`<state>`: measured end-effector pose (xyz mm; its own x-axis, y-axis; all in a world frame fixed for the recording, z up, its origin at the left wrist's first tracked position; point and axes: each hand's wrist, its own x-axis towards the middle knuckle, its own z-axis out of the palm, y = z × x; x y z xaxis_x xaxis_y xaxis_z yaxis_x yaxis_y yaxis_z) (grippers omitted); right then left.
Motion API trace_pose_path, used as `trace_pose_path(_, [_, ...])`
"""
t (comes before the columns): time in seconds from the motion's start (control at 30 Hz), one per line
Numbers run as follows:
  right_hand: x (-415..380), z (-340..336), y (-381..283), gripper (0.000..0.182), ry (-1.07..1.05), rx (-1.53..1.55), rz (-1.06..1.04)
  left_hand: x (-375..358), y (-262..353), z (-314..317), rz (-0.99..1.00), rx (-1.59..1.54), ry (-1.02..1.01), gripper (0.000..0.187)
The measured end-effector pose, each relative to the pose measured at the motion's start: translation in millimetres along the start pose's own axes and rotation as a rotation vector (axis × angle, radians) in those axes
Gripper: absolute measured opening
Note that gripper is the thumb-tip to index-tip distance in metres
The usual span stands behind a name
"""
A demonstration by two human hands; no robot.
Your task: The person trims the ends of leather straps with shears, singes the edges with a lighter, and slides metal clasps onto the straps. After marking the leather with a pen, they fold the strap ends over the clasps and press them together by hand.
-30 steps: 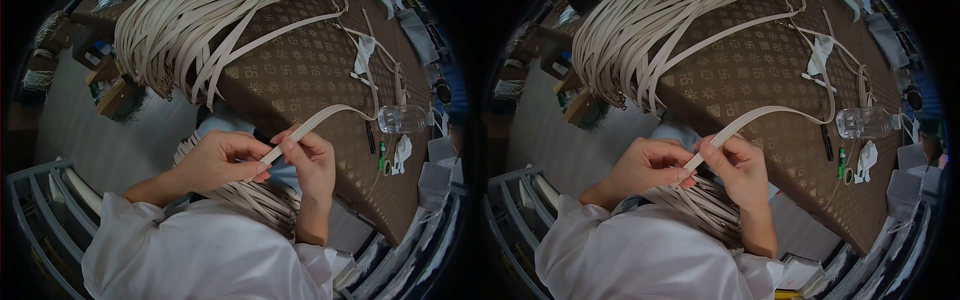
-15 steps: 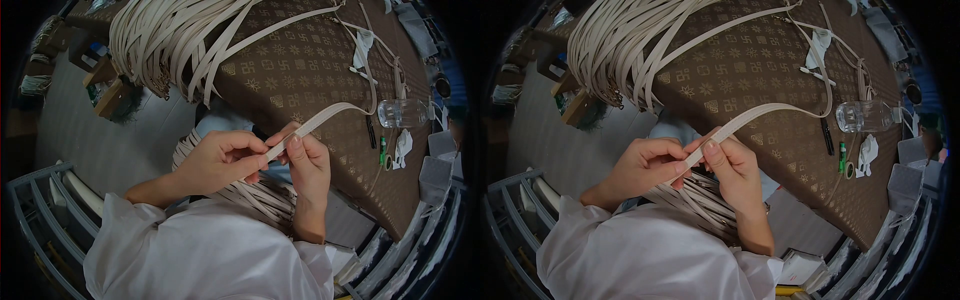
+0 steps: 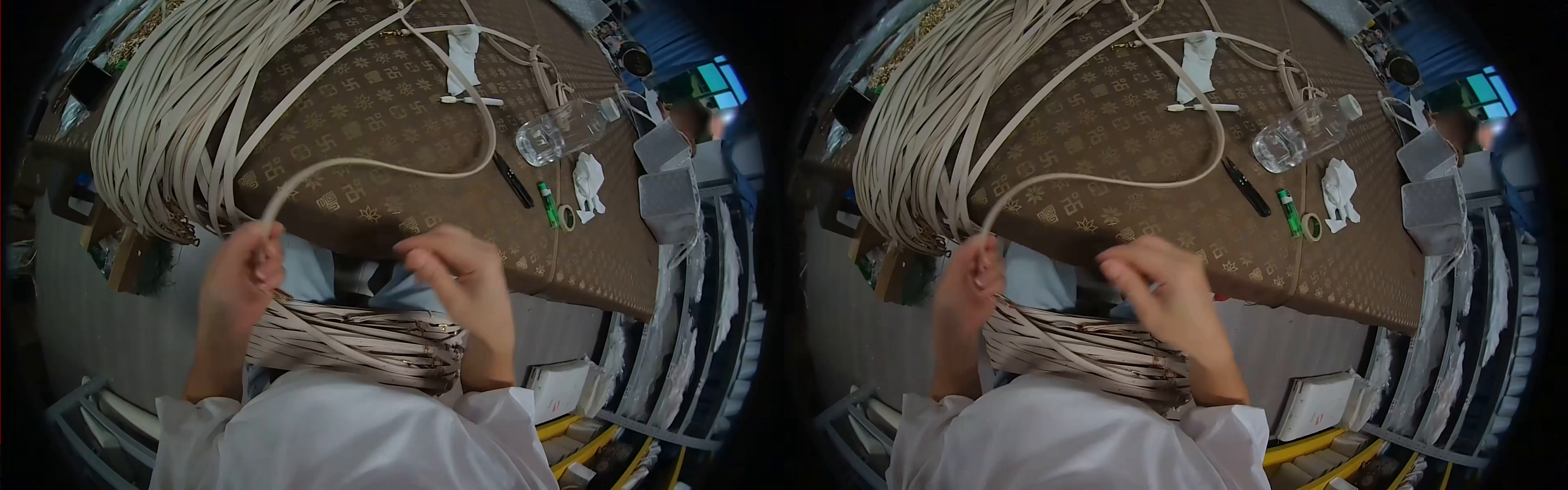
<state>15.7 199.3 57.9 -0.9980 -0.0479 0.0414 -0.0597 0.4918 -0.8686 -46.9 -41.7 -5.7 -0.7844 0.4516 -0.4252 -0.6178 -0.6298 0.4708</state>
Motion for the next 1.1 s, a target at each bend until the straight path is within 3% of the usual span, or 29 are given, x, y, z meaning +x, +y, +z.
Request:
trace_pose_path(0.07, [5.7,-27.8,29.7,0.012,0.435,-0.182,0.042,-3.2,26.9,-2.7,0.264,-0.101,-0.044,0.023])
trace_pose_path(0.13, [20.7,-56.8,43.7,0.012,0.655,-0.590,0.122,-15.5,53.5,-3.8,0.589,-0.072,-0.117,0.023])
trace_pose_path(0.17, [22.7,-67.5,63.2,0.012,0.665,-0.589,0.123,-23.1,66.0,-5.0,0.587,-0.067,-0.126,0.023])
trace_pose_path(0.23, [26.4,-77.7,104.3,0.014,0.711,-0.948,-0.010,-40.5,82.1,-7.8,0.929,0.054,-0.174,0.026])
trace_pose_path(0.33, [19.4,-63.9,100.7,0.017,0.672,-0.909,0.105,-48.4,38.4,21.0,1.111,0.241,-0.031,0.020])
trace_pose_path(0.4, [13.6,-62.0,99.1,0.017,0.659,-0.795,0.150,-41.7,2.6,42.7,1.086,0.891,0.021,0.014])
trace_pose_path(0.43, [10.6,-62.3,99.2,0.018,0.652,-0.697,0.201,-42.0,-2.5,50.9,0.792,1.107,-0.059,0.014])
trace_pose_path(0.5, [6.7,-58.3,95.6,0.019,0.633,-0.675,0.263,-23.4,-28.6,54.6,0.431,0.985,-0.204,0.016])
trace_pose_path(0.53, [3.0,-57.4,88.4,0.018,0.622,-0.639,0.311,-17.8,-39.2,51.4,0.429,0.988,-0.189,0.016])
trace_pose_path(0.6, [-11.0,-56.6,83.0,0.015,0.570,-0.709,0.346,-9.7,-53.6,47.4,0.224,0.759,-0.237,0.017])
trace_pose_path(0.63, [-21.9,-53.3,76.1,0.015,0.567,-0.712,0.348,-10.1,-54.1,48.0,0.222,0.756,-0.236,0.017])
trace_pose_path(0.7, [-42.4,-35.5,51.1,0.014,0.645,-0.178,0.350,-13.4,-52.2,50.3,0.172,0.672,-0.322,0.018])
trace_pose_path(0.77, [-52.7,-3.9,27.7,0.016,0.758,0.153,0.103,-18.3,-49.9,55.2,0.169,0.684,-0.313,0.019])
trace_pose_path(0.83, [-71.0,18.2,3.8,0.017,0.633,0.149,0.159,-22.7,-48.0,59.6,0.149,0.705,-0.313,0.019])
trace_pose_path(0.87, [-71.7,22.6,7.5,0.024,0.548,-0.144,-0.066,-24.3,-46.8,61.3,0.155,0.702,-0.345,0.019])
trace_pose_path(0.97, [-68.0,25.7,-7.2,0.038,0.366,-0.421,-0.273,-30.4,-42.9,65.9,0.148,0.701,-0.398,0.019])
trace_pose_path(1.1, [-65.9,28.9,-7.4,0.039,0.403,-0.536,-0.287,-36.9,-35.6,69.7,0.145,0.701,-0.414,0.019])
